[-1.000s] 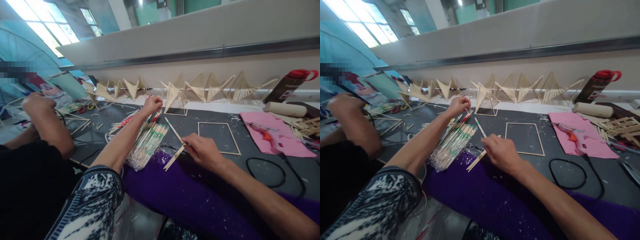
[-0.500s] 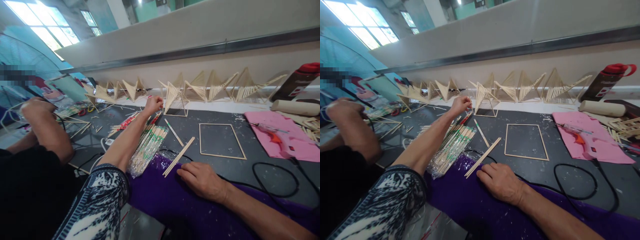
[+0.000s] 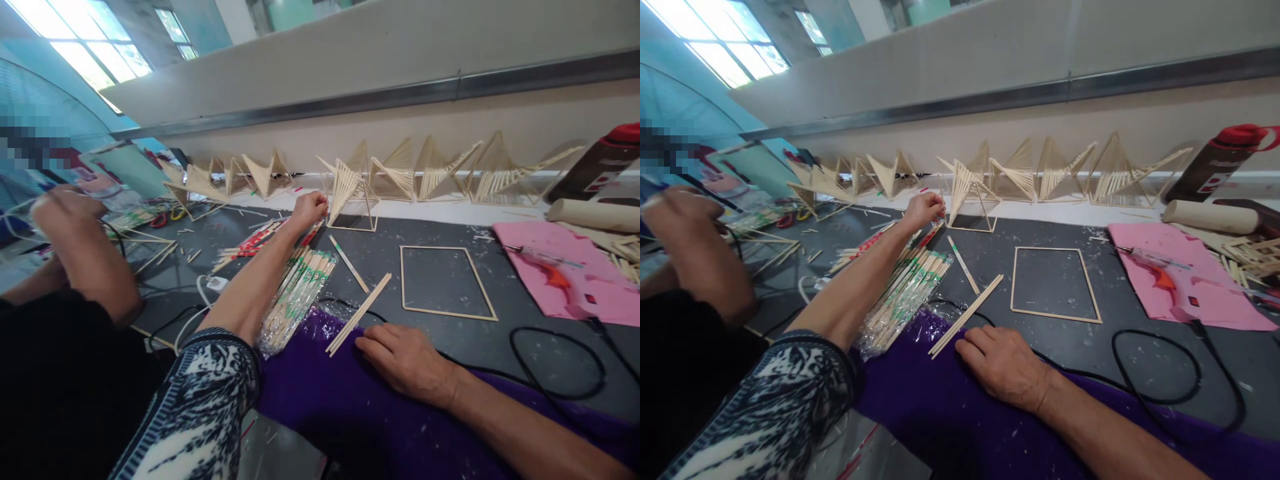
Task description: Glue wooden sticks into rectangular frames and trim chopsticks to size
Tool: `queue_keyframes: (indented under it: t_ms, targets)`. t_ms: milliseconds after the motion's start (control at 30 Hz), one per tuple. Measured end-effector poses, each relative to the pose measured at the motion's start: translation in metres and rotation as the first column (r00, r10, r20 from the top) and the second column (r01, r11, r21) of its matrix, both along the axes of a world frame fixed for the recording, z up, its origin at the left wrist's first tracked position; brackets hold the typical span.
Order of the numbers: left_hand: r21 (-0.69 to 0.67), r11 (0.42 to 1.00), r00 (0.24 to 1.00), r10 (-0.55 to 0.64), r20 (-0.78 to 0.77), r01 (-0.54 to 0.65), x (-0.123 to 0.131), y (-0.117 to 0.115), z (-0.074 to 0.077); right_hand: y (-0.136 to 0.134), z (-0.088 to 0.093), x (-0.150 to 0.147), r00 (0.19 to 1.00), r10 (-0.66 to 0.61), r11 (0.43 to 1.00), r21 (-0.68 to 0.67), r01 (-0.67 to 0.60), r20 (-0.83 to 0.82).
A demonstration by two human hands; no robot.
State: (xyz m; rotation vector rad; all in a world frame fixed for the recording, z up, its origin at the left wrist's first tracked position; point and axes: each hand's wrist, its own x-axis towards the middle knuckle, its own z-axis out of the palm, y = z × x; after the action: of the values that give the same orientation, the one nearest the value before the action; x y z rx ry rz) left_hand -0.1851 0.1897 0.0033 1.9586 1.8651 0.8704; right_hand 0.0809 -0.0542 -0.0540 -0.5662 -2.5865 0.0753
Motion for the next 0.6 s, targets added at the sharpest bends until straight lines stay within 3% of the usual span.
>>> queue_keyframes:
  t_ms: [600]
  targets:
    - [0.006, 1.0, 1.0, 0.017, -0.008, -0.017, 0.0052, -0.0047, 0.003, 0.001, 0.0001, -0.0005, 0.999, 0.007, 0.999, -0.032, -0.006, 0.036]
